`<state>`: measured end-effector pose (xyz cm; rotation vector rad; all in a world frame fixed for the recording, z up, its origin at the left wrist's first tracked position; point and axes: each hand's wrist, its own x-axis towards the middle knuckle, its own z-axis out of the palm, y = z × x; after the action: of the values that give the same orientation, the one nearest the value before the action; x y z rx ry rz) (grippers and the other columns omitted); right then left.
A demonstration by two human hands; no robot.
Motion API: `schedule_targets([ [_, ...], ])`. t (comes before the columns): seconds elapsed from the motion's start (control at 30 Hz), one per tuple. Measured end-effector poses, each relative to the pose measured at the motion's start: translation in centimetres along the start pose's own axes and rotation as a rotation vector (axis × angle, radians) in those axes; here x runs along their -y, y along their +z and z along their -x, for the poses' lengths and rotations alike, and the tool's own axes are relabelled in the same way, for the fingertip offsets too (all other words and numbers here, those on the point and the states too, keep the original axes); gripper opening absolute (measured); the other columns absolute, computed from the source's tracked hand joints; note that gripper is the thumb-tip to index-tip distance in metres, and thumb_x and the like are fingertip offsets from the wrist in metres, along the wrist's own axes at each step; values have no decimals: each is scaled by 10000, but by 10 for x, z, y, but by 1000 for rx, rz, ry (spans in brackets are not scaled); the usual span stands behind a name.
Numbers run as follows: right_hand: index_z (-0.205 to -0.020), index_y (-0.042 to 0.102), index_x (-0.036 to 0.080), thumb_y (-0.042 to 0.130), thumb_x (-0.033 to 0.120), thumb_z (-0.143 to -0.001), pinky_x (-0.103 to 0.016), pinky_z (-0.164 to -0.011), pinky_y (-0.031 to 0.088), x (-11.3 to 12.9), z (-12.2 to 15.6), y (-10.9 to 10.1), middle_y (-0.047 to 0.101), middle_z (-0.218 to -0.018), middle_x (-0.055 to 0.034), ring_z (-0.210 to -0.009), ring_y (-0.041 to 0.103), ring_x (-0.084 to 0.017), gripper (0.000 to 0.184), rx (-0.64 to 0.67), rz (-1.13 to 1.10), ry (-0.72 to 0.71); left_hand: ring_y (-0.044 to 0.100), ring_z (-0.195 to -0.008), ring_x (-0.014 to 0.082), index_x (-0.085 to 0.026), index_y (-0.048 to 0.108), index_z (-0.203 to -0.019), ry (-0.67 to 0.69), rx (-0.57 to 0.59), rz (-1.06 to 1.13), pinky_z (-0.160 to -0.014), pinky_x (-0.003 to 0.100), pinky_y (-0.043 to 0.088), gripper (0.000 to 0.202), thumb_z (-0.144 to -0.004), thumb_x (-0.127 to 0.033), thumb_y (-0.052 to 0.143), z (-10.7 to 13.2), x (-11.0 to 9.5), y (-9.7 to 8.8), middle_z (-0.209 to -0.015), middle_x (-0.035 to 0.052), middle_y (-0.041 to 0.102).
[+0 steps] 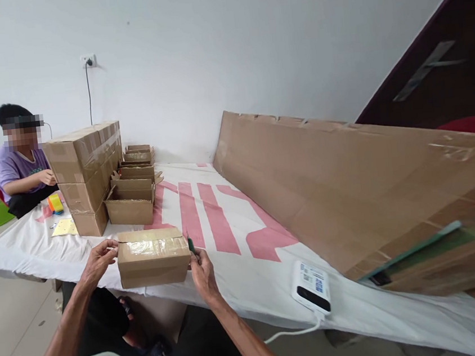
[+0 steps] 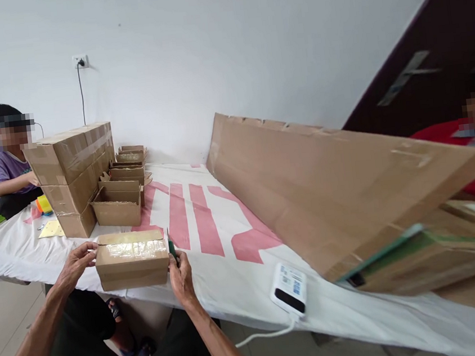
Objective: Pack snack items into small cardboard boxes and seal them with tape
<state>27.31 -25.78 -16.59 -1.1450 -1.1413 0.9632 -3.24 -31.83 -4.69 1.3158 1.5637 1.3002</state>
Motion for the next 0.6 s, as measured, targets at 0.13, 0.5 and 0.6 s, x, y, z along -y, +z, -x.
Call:
schedule_targets([
  [0.13,-1013,653,231,598,695,-912,-367,-727,534,0,-1,0,733,-876,-39,-802,648,-240,478,5,2,-6,665,-778,230,-216,752,-866,-1,32,5,-729,342,525,401,-654,-548,820,-6,-2,-1,-791,35,734],
  [0.5,-972,631,247,586,625,-903,-373,-751,552,13,-1,-1,759,-933,-63,-832,674,-249,387,4,28,-25,681,-828,251,-197,803,-971,-27,27,46,-720,357,536,566,-582,-603,868,-17,7,6,-1016,91,786],
  [0.6,-989,639,249,587,616,-909,-367,-754,553,14,-2,-2,766,-948,-62,-846,677,-247,380,8,34,-23,650,-763,213,-187,791,-943,-13,42,25,-681,328,513,521,-599,-575,848,-17,5,7,-1000,84,779],
])
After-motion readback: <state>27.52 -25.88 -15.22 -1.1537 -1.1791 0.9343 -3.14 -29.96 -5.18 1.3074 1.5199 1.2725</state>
